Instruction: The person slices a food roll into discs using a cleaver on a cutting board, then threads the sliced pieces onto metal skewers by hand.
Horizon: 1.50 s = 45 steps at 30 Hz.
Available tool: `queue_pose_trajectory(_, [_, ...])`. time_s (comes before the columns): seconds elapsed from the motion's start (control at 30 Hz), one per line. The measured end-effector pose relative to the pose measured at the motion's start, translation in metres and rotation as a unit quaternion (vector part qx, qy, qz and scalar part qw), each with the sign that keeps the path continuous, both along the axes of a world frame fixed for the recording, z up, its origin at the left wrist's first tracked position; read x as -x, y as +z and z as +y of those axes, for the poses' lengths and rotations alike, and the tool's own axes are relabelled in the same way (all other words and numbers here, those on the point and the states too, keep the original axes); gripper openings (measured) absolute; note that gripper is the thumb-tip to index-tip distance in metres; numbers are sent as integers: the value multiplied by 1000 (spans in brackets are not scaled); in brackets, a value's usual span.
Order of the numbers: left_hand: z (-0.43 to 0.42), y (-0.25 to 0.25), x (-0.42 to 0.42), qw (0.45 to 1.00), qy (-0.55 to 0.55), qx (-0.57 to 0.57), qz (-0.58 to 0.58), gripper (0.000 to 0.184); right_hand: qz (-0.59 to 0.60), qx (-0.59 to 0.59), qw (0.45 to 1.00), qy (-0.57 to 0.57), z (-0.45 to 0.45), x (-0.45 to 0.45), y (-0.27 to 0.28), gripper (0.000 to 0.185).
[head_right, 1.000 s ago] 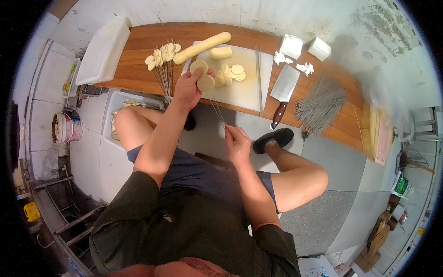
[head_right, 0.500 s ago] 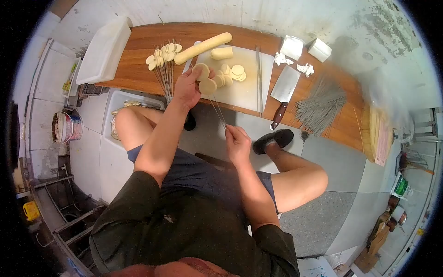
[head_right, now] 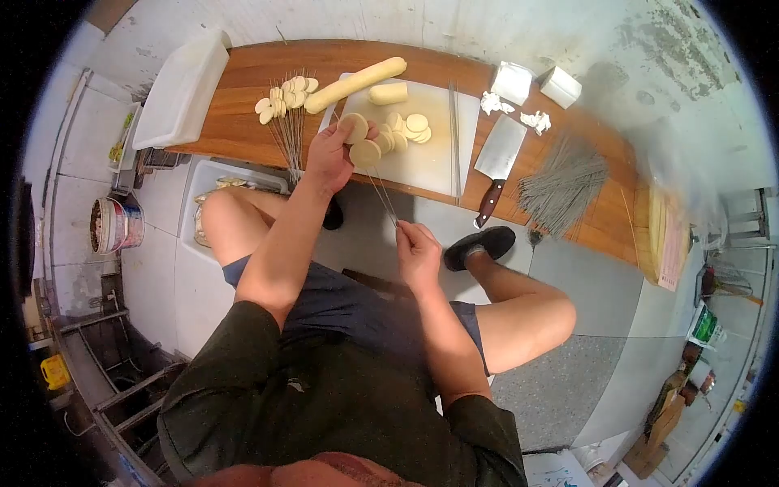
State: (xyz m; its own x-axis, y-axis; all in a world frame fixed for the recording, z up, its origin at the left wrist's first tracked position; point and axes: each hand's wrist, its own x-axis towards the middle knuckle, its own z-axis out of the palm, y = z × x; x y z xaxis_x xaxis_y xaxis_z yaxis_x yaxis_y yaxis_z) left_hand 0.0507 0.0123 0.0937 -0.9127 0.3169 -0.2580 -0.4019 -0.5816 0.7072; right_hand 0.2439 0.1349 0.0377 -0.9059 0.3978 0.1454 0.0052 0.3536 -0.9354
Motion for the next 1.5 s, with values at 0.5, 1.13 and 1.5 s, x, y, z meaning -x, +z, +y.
queue_pose_trajectory(0.5, [-1,-5,0,999,-15,28,6,24,17,-5,1000,0,-2,3,-1,11])
queue_pose_trajectory(1.13, [1,1,2,1000,8,0,6,23,2,15,1000,-3,-2,5,0,12])
queue_pose_trajectory(1.5, [4,-5,-1,999,-9,31,17,23,11,19,1000,-3,-1,5,-3,12])
